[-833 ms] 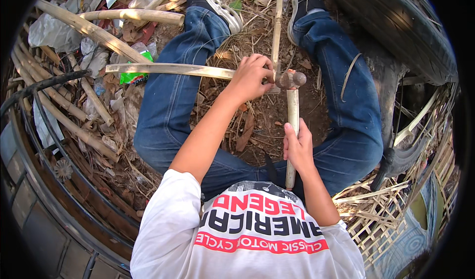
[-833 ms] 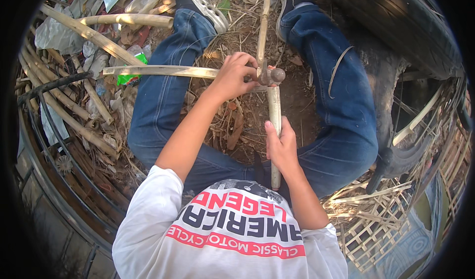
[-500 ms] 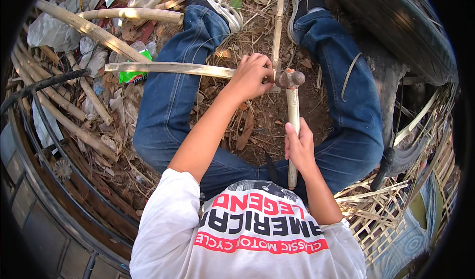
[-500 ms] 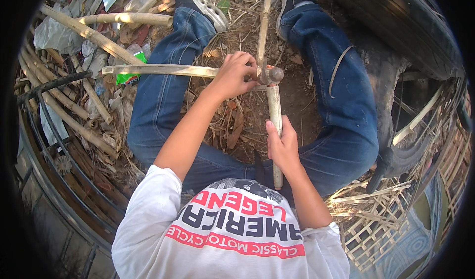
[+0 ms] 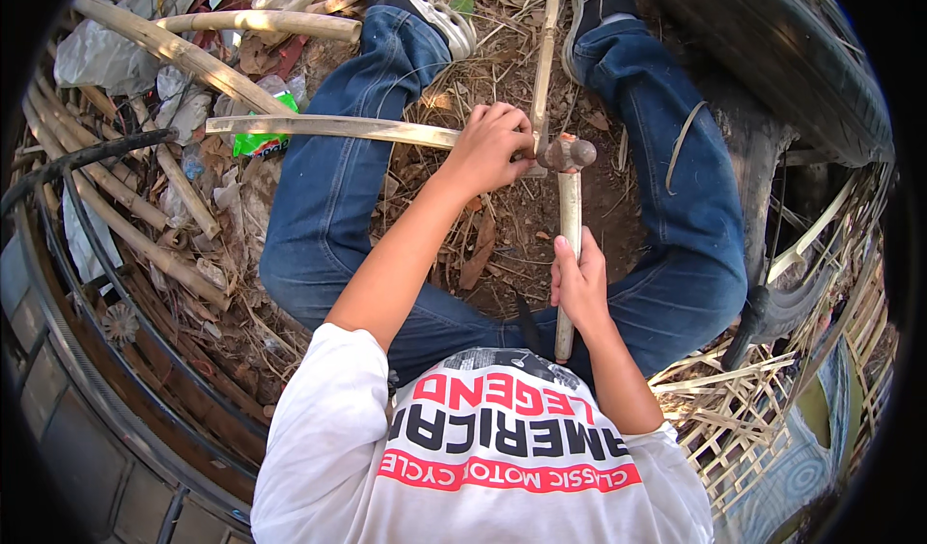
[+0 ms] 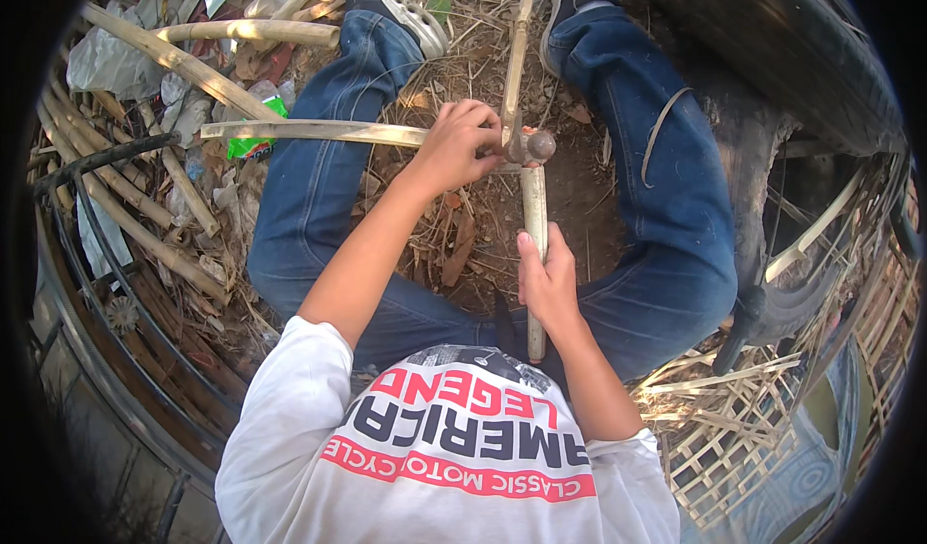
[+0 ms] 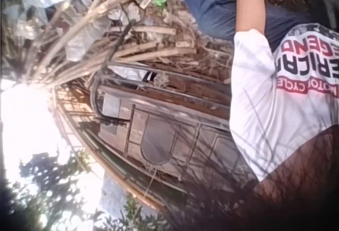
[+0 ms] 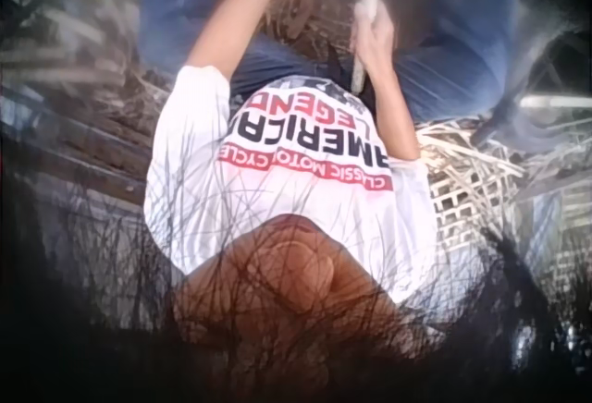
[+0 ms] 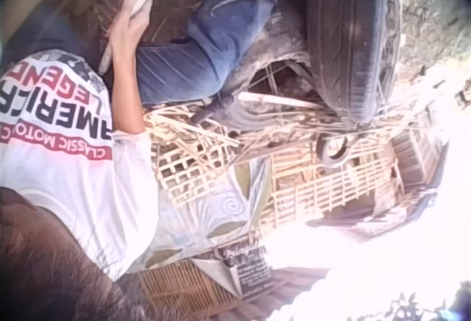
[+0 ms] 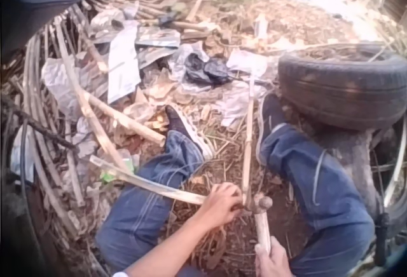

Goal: The person hammers a small wooden strip into a bamboo frame while sitting on the ground in an outdoor area.

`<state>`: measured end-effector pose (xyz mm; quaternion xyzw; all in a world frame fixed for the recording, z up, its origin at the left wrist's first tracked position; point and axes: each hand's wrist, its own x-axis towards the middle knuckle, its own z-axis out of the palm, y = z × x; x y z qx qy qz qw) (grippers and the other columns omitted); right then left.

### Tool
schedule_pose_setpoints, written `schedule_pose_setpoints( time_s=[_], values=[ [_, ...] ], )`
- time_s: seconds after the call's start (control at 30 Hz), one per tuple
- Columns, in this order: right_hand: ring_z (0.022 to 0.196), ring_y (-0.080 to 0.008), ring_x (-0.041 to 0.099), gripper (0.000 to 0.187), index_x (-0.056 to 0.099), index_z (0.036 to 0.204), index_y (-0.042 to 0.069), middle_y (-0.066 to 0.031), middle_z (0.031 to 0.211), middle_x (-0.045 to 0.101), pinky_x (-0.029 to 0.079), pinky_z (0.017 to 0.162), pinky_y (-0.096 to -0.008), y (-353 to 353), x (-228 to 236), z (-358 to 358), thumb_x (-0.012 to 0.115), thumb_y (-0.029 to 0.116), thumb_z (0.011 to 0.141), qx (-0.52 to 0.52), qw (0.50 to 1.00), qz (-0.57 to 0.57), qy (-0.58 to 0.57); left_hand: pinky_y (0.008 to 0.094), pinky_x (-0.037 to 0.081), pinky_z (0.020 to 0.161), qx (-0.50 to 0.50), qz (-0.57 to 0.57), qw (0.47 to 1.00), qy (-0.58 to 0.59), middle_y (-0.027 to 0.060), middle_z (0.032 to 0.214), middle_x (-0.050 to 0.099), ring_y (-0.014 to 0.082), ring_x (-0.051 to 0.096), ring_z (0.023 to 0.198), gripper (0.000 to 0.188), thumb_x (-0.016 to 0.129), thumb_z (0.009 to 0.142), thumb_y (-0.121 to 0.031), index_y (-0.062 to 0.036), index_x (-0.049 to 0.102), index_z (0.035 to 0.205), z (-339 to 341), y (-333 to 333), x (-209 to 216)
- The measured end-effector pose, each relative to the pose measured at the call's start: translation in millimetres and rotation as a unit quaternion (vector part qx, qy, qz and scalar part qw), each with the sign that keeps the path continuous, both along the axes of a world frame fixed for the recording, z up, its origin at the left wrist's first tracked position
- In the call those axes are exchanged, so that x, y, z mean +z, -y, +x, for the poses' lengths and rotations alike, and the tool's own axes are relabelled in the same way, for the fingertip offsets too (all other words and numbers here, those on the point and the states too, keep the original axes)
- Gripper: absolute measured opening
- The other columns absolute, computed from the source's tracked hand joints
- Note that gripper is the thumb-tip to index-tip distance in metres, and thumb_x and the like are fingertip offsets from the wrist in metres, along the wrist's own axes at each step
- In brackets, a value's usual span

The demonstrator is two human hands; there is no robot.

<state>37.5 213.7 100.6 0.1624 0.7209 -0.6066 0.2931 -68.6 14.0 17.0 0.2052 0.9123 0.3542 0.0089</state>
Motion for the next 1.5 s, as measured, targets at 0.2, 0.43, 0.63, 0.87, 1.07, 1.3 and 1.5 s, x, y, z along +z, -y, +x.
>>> schedule_pose_setpoints(
  time_s=[0.2,0.43,0.63,0.87,1.07,1.3,1.5],
  values=[
    [0.037,-0.0083,0.043,0.024,0.048,0.096,0.002,0.0001,0.053,0.045,0.034,0.034,-0.0240,1,4,2,0.052,0.026,0.100,-0.043,0.999,-0.016,-0.001,0.0372,0.036,0.094,-0.005,0.001,1.000,0.001,-0.0009,0.099,0.060,0.0214,0.052,0.108,0.016,0.079,0.065,-0.014,-0.0101,0.070,0.078,-1,0,0],
    [0.039,-0.0081,0.043,0.025,0.050,0.102,0.002,-0.0001,0.055,0.046,0.035,0.035,-0.0248,2,0,7,0.051,0.027,0.101,-0.043,0.998,-0.035,0.013,0.0380,0.036,0.094,-0.010,-0.002,1.000,0.004,-0.0010,0.099,0.060,0.0214,0.052,0.108,0.017,0.079,0.066,-0.014,-0.0107,0.070,0.080,-1,0,0],
    [0.039,-0.0081,0.043,0.029,0.051,0.105,0.000,-0.0002,0.055,0.046,0.035,0.035,-0.0246,3,-3,11,0.051,0.029,0.101,-0.053,0.998,-0.032,0.005,0.0380,0.036,0.094,-0.016,-0.002,1.000,0.008,-0.0014,0.097,0.060,0.0213,0.052,0.108,0.017,0.080,0.067,-0.017,-0.0104,0.069,0.078,-1,1,-1],
    [0.038,-0.0082,0.042,0.030,0.052,0.107,-0.001,-0.0005,0.054,0.045,0.035,0.035,-0.0244,0,-6,8,0.049,0.028,0.101,-0.047,0.999,-0.021,0.012,0.0394,0.036,0.096,-0.011,-0.018,1.000,0.003,-0.0002,0.098,0.062,0.0209,0.052,0.110,0.017,0.080,0.069,-0.021,-0.0129,0.072,0.081,-2,1,-3],
    [0.039,-0.0075,0.042,0.029,0.052,0.106,-0.001,0.0000,0.055,0.045,0.035,0.036,-0.0243,2,1,7,0.051,0.027,0.101,-0.025,0.999,-0.018,0.009,0.0392,0.036,0.095,-0.021,-0.009,1.000,0.011,-0.0012,0.099,0.061,0.0215,0.051,0.111,0.017,0.081,0.067,-0.018,-0.0108,0.070,0.079,-3,2,-1],
    [0.039,-0.0080,0.043,0.026,0.051,0.105,0.000,-0.0005,0.055,0.046,0.036,0.036,-0.0245,-2,1,6,0.050,0.025,0.101,-0.004,0.999,-0.008,0.034,0.0385,0.036,0.095,-0.015,-0.018,0.999,0.021,-0.0011,0.098,0.061,0.0215,0.052,0.110,0.017,0.081,0.068,-0.018,-0.0106,0.070,0.078,-2,2,1],
    [0.039,-0.0076,0.043,0.024,0.049,0.100,0.002,0.0006,0.053,0.044,0.035,0.035,-0.0249,-1,6,-2,0.051,0.026,0.101,-0.001,0.999,0.004,0.039,0.0380,0.036,0.095,-0.011,-0.002,1.000,0.009,-0.0012,0.098,0.061,0.0212,0.052,0.110,0.017,0.081,0.067,-0.017,-0.0106,0.069,0.077,-4,1,-3]
  ],
)
